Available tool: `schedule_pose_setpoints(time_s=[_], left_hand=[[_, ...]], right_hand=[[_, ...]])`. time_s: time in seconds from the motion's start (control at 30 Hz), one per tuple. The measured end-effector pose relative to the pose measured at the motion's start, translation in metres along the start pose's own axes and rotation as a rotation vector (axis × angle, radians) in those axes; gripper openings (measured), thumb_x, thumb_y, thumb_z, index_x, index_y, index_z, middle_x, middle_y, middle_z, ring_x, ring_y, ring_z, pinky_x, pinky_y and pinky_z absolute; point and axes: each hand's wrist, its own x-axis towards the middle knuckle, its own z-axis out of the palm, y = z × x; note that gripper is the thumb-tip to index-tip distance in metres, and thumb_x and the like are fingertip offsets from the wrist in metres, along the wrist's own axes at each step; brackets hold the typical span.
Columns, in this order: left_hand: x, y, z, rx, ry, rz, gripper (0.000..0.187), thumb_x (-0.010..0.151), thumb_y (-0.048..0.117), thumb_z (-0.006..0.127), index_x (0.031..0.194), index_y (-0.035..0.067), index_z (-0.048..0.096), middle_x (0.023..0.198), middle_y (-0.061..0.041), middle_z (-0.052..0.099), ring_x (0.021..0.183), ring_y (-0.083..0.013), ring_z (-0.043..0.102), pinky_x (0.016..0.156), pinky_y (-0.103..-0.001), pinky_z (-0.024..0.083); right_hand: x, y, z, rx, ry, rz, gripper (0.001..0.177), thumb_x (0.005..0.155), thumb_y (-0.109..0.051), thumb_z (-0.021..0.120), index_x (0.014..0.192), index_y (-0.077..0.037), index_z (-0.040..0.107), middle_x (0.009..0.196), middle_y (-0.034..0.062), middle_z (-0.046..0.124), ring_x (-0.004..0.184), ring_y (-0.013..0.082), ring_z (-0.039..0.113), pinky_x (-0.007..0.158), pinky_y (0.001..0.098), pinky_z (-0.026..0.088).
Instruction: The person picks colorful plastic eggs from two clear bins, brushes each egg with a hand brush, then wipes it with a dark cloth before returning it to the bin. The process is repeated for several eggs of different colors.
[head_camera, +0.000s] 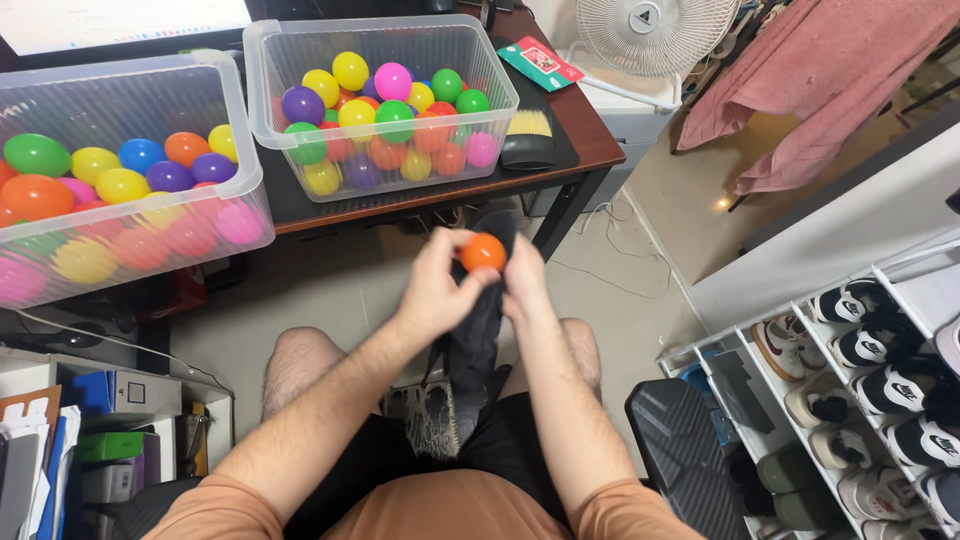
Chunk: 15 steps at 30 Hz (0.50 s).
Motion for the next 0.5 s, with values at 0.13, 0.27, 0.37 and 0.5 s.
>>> schedule_pose_setpoints(time_s=[0.13,0.27,0.37,0.5], left_hand=[[0.019,0.000,0.000,0.102,0.023,0.240,0.053,0.082,0.014,0.085,0.123,0.003,0.054,0.126,-0.019,0.064,0.119,-0.0383,0.061,0.105,-0.044,0.050],[0.091,-0.025,-0.010,0.265,0.144,0.320,0.055,0.088,0.010,0.080,0.132,0.000,0.050,0.126,-0.022,0.058,0.121,-0.0430,0.056,0.106,-0.048,0.047],[0.149,-0.039,-0.019,0.329,0.223,0.353,0.054,0.086,0.004,0.075,0.133,0.000,0.048,0.129,-0.023,0.058,0.122,-0.0439,0.056,0.105,-0.049,0.048],[0.185,-0.036,-0.029,0.421,0.216,0.337,0.058,0.083,0.009,0.079,0.133,0.000,0.049,0.130,-0.022,0.058,0.122,-0.0418,0.056,0.106,-0.048,0.047]], right_hand=[[0.000,-0.010,0.006,0.053,0.016,-0.010,0.030,0.103,-0.029,0.057,0.111,-0.003,0.067,0.097,0.0056,0.070,0.085,0.0158,0.068,0.075,0.0317,0.056],[0.001,-0.027,0.021,-0.108,-0.030,-0.199,0.029,0.105,-0.023,0.056,0.111,0.003,0.068,0.098,0.0048,0.070,0.087,0.0129,0.064,0.077,0.0302,0.054],[0.020,-0.048,0.037,-0.295,0.013,-0.438,0.033,0.108,-0.022,0.052,0.115,0.006,0.068,0.102,0.0043,0.071,0.092,0.0092,0.063,0.083,0.0265,0.053],[0.051,-0.064,0.061,-0.592,0.228,-0.699,0.035,0.110,-0.024,0.051,0.122,0.006,0.065,0.099,0.0078,0.069,0.091,0.0102,0.060,0.083,0.0265,0.052]])
